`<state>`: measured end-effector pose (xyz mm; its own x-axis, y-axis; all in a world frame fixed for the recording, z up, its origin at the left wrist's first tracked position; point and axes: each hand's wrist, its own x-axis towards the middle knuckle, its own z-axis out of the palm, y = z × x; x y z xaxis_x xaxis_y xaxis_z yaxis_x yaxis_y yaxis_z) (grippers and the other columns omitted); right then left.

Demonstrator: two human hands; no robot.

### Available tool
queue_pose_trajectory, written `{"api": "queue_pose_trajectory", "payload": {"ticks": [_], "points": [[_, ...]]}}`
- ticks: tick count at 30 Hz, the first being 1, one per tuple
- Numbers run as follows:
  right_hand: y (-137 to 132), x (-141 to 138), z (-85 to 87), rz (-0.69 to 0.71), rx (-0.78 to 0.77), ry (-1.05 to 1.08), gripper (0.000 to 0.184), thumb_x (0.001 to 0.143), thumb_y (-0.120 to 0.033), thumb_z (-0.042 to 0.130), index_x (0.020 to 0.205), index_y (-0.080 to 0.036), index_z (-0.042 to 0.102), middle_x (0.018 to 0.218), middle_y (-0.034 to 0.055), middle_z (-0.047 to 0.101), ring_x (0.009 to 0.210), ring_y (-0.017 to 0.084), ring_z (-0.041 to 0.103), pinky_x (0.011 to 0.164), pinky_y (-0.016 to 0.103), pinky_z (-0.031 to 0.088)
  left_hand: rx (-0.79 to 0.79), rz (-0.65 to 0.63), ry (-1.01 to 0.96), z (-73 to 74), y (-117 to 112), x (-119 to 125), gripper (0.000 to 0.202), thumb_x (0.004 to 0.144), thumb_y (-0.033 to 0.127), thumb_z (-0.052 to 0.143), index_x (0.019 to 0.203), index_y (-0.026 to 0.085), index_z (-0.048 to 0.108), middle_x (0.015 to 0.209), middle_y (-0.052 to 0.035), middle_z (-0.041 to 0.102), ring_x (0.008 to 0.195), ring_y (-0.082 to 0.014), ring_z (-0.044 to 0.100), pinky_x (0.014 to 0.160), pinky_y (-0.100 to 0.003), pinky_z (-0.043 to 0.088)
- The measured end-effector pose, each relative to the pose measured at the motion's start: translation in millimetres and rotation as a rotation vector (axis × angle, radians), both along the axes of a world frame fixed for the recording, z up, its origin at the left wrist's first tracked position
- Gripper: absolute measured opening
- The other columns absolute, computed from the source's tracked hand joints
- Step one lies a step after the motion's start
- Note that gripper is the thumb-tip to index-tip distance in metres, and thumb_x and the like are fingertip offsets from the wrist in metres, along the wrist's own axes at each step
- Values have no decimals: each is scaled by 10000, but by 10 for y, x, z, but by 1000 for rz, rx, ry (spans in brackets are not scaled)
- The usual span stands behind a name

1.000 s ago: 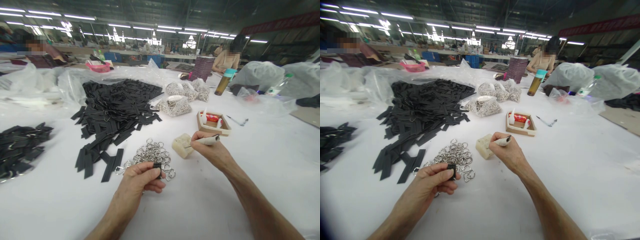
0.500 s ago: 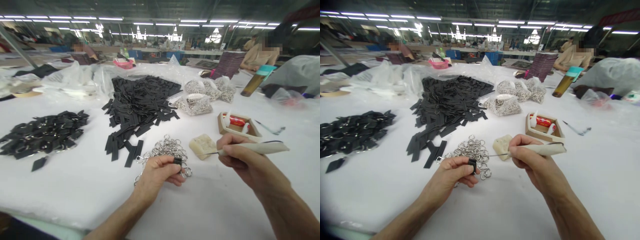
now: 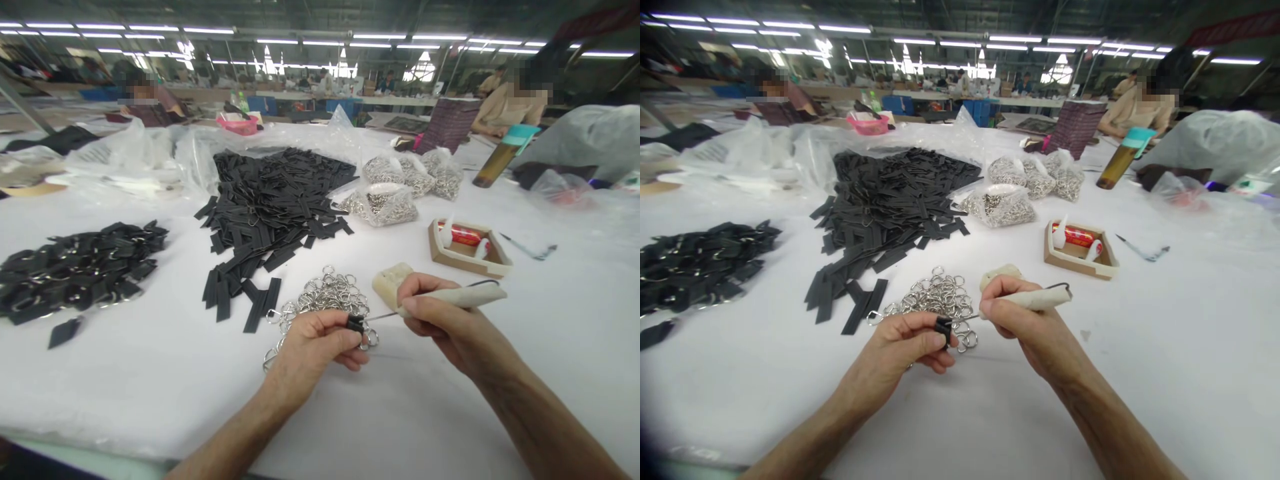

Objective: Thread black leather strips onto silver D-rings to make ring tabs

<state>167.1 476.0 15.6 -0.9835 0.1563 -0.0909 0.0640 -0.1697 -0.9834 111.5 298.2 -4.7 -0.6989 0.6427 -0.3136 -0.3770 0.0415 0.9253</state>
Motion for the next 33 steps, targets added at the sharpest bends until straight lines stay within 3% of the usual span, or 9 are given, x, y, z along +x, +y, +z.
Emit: {"api": "queue_pose_trajectory", "payload": {"ticks": [27, 33], "points": [[-17, -38, -113, 64, 102, -61, 167, 698, -253, 598, 590, -156, 515, 486, -50, 356, 461, 75, 257, 426, 238, 137, -94, -65, -23, -24, 23, 25, 101, 705, 185, 598, 665, 121, 665, 550, -34, 641, 517, -140, 616, 534, -231, 510], [57, 6, -27, -55, 64, 53, 171, 697, -235, 600, 572, -158, 512, 478, -48, 343, 451, 71, 235, 415, 236, 134, -51, -50, -66, -77, -6, 4, 110, 713, 189, 603, 660, 117, 666, 594, -36, 650, 498, -127, 613, 479, -207, 492]]}}
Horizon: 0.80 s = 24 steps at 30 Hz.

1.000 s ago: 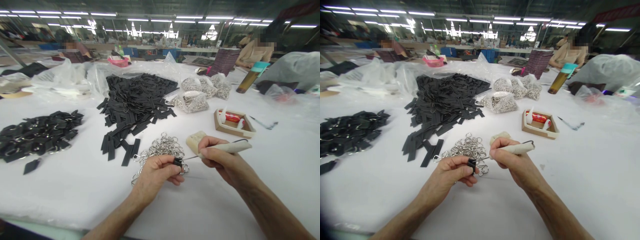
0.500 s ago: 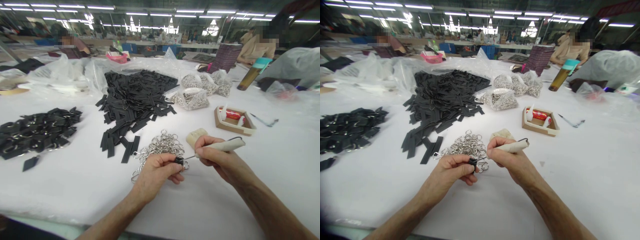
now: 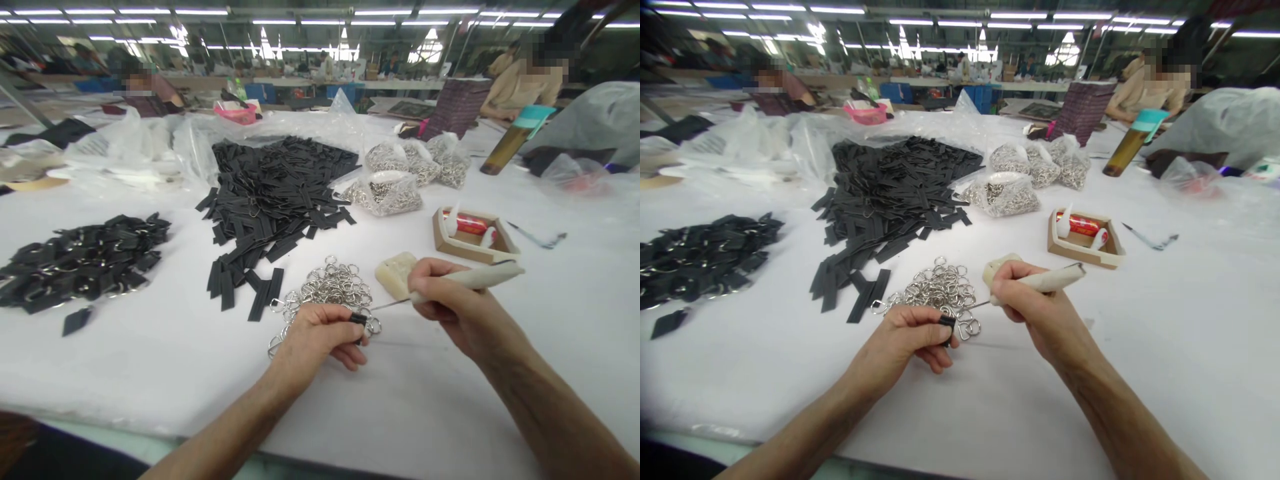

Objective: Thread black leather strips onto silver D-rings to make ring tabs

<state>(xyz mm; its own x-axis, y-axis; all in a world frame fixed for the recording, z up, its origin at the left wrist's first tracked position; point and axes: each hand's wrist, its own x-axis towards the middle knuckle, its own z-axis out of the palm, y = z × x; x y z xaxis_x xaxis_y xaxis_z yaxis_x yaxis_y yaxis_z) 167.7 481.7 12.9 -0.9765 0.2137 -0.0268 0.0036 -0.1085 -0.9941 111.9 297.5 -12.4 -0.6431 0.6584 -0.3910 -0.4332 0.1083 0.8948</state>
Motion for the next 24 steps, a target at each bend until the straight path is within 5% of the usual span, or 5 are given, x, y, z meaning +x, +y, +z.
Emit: {"api": "queue_pose_trajectory", "payload": {"ticks": [6, 16, 24], "points": [[77, 49, 35, -128, 33, 150, 111, 758, -243, 611, 686, -166, 580, 501, -40, 386, 454, 75, 290, 404, 212, 187, 73, 51, -40, -44, -37, -17, 109, 713, 195, 618, 669, 111, 672, 677, -49, 676, 484, -116, 611, 452, -197, 486], [-224, 141, -88, -308, 721, 322, 118, 761, -281, 670, 868, -237, 650, 833, 13, 640, 675, 168, 566, 532, 235, 460, 162, 134, -83, -64, -59, -19, 125, 696, 219, 659, 677, 97, 635, 677, -53, 675, 432, -127, 603, 401, -206, 486], [-196, 110, -125, -247, 711, 315, 97, 775, -275, 656, 848, -223, 617, 812, 16, 608, 671, 160, 550, 531, 230, 451, 174, 190, -59, -53, -54, -27, 115, 703, 213, 652, 722, 101, 633, 711, -53, 680, 457, -122, 616, 436, -205, 508]]}}
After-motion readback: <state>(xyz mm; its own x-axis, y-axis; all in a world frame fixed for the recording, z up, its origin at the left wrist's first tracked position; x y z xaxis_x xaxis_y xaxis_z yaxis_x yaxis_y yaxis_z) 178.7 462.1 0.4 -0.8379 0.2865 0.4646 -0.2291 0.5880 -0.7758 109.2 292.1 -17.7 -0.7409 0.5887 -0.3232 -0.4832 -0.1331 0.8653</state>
